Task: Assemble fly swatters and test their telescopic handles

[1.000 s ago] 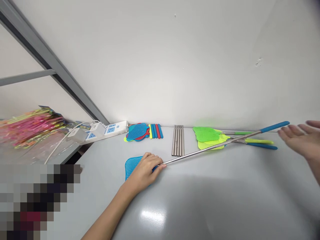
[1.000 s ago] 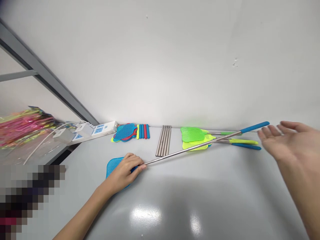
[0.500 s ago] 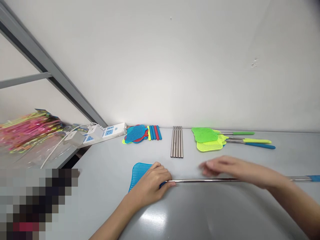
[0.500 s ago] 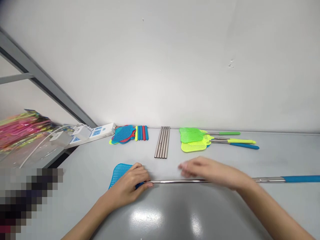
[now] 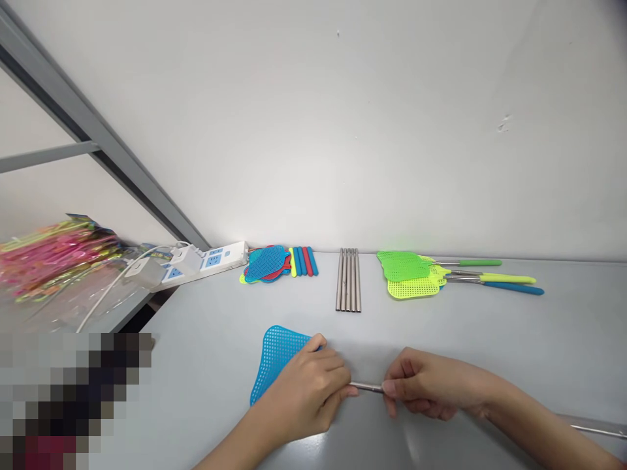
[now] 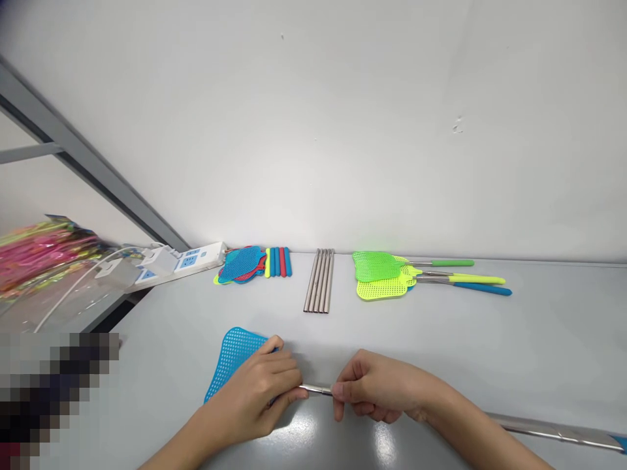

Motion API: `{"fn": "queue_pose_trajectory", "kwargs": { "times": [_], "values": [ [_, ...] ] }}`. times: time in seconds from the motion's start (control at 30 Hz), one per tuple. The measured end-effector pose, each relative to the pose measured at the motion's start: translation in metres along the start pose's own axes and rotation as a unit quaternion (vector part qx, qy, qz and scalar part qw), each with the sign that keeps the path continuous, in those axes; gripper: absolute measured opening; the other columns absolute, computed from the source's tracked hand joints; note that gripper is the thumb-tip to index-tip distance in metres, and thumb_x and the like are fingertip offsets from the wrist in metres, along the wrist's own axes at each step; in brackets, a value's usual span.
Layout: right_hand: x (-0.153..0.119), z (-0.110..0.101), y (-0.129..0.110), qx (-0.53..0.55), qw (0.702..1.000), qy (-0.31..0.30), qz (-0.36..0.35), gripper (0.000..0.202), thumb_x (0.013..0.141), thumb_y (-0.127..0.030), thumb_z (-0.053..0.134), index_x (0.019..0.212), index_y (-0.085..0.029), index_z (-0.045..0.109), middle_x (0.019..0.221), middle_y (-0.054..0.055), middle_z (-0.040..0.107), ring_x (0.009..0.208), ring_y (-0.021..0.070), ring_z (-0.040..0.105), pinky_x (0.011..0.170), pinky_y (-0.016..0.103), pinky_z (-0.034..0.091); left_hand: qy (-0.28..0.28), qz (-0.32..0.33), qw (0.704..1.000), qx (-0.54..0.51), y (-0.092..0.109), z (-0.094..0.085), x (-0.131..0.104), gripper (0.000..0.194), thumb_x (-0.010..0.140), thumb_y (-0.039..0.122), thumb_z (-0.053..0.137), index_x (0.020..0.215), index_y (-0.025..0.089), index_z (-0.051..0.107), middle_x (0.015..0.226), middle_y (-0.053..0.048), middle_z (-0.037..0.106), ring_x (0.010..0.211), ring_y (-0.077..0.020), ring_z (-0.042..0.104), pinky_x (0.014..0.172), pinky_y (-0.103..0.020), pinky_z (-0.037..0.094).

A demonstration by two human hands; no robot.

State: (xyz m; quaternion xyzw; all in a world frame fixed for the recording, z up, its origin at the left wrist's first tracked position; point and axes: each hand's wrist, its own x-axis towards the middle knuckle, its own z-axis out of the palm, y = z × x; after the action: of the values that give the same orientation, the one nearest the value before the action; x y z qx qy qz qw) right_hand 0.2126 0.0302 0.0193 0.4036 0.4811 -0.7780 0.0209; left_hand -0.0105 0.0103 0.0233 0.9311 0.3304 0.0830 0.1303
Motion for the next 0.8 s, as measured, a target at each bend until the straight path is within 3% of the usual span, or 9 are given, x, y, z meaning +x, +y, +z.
{"fn": "queue_pose_trajectory", "kwargs": {
  "times": [0.33, 0.8],
  "values": [
    [0.019, 0.014, 0.013, 0.062, 0.996, -0.06, 0.025, 0.023, 0.077, -0.031, 0.045, 0.059, -0.017, 0.047, 0.039, -0.009, 0.024, 0.031, 0.0041, 0.015, 0.027, 0.017, 0.007, -0.005, 0.026, 1.0, 0.0, 0.014, 0.014, 0.003, 0.021, 0.081, 0.022, 0.044, 0.061, 0.018, 0.04, 0.057, 0.003, 0.049, 0.055, -0.0106, 0.043, 0.065, -0.029, 0.028],
    [0.014, -0.004, 0.011, -0.06, 0.998, 0.012, -0.015, 0.036, 0.078, -0.048, 0.047, 0.073, -0.014, 0.058, 0.051, -0.004, 0.04, 0.036, 0.003, 0.028, 0.03, 0.014, 0.019, 0.001, 0.001, 1.0, -0.018, 0.003, 0.015, 0.009, 0.024, 0.085, 0.029, 0.041, 0.066, 0.018, 0.048, 0.062, 0.001, 0.052, 0.061, -0.0116, 0.044, 0.07, -0.029, 0.031]
  ]
}}
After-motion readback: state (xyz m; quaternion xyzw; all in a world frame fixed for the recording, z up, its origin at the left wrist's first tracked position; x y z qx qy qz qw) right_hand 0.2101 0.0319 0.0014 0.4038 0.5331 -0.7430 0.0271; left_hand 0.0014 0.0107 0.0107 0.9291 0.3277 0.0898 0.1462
